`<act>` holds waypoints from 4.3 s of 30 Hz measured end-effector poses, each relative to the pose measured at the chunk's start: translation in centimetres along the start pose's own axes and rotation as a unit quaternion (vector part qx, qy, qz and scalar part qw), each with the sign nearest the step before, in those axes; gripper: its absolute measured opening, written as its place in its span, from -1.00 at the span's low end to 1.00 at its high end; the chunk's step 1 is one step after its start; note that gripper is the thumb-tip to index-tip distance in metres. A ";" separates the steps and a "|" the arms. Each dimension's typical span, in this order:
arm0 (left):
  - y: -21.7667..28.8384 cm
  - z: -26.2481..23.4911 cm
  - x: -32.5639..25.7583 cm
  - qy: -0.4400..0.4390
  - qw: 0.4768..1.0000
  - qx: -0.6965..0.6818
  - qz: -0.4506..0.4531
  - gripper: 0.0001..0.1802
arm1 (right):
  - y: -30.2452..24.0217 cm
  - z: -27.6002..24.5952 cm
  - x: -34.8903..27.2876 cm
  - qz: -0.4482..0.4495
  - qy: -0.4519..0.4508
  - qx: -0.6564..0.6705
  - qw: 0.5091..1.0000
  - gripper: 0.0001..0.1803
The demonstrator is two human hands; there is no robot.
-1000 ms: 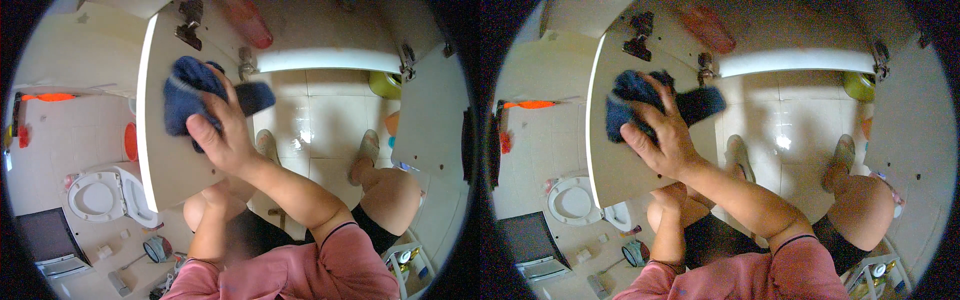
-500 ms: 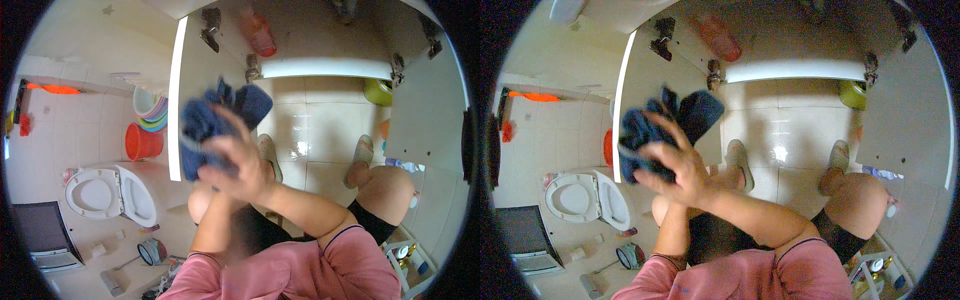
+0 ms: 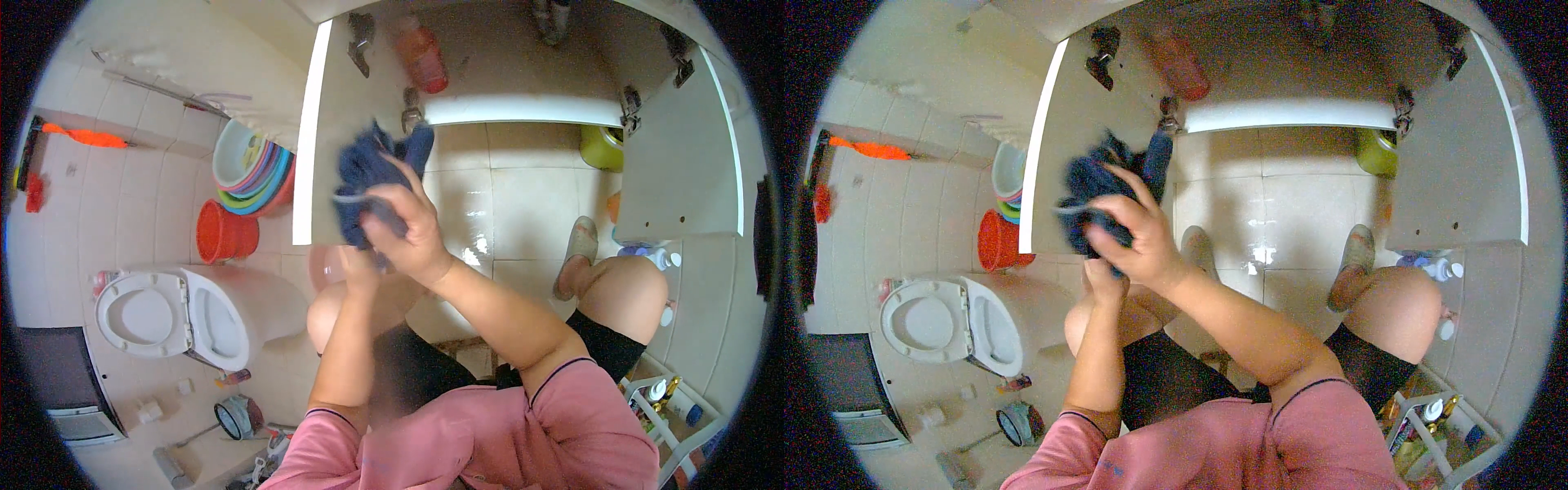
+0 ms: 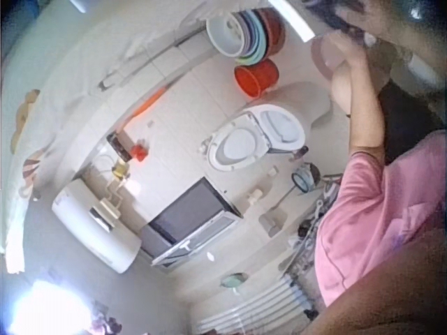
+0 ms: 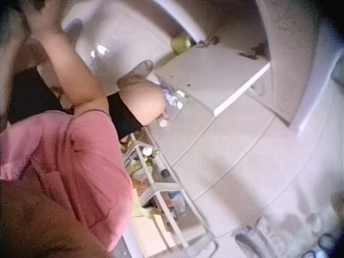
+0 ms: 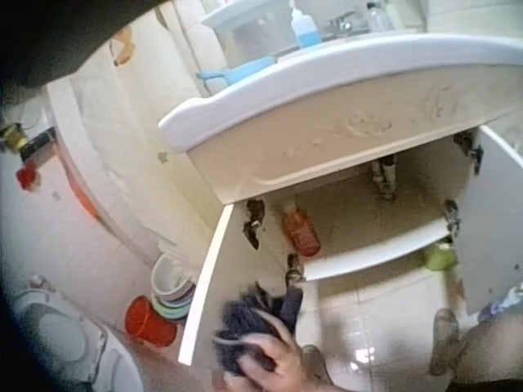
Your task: The person wipes the interior and exterior surfaces of a bathroom cabinet with a cloth, then opens a drawer to clean the inside and the various toiletries contained within.
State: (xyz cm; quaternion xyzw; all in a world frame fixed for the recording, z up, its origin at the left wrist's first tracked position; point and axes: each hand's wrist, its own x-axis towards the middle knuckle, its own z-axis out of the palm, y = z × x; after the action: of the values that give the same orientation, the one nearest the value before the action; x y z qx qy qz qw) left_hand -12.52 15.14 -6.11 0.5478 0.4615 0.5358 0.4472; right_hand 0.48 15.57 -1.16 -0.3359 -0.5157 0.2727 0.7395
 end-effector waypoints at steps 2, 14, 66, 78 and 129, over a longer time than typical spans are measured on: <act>-1.1 -0.4 1.2 -0.016 0.999 -0.017 -0.024 -0.46 | 3.9 -1.4 -3.9 0.164 0.030 -0.057 0.984 -0.72; -1.6 -0.6 0.8 0.004 0.998 -0.067 0.001 -0.57 | 1.8 -1.3 -2.2 0.067 -0.008 -0.080 0.995 -0.72; -7.1 -2.1 -0.6 -0.052 0.953 0.286 0.081 -0.64 | 3.4 -0.2 13.8 0.047 0.147 -0.077 0.985 -0.66; 2.6 4.5 -1.6 0.113 0.976 -0.068 -0.171 -0.68 | 9.5 -4.0 -7.0 0.328 0.091 -0.135 0.930 -0.70; 0.5 23.4 5.9 -0.246 0.964 -0.087 0.052 -0.19 | 4.7 -19.8 3.8 0.489 0.084 0.071 0.865 -0.21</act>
State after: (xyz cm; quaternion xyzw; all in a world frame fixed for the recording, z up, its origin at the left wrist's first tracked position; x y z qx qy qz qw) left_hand 10.93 20.96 -5.24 0.6447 0.2595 0.4457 0.5643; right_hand 20.16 17.08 -7.45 -0.5133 -0.2004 0.6063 0.5734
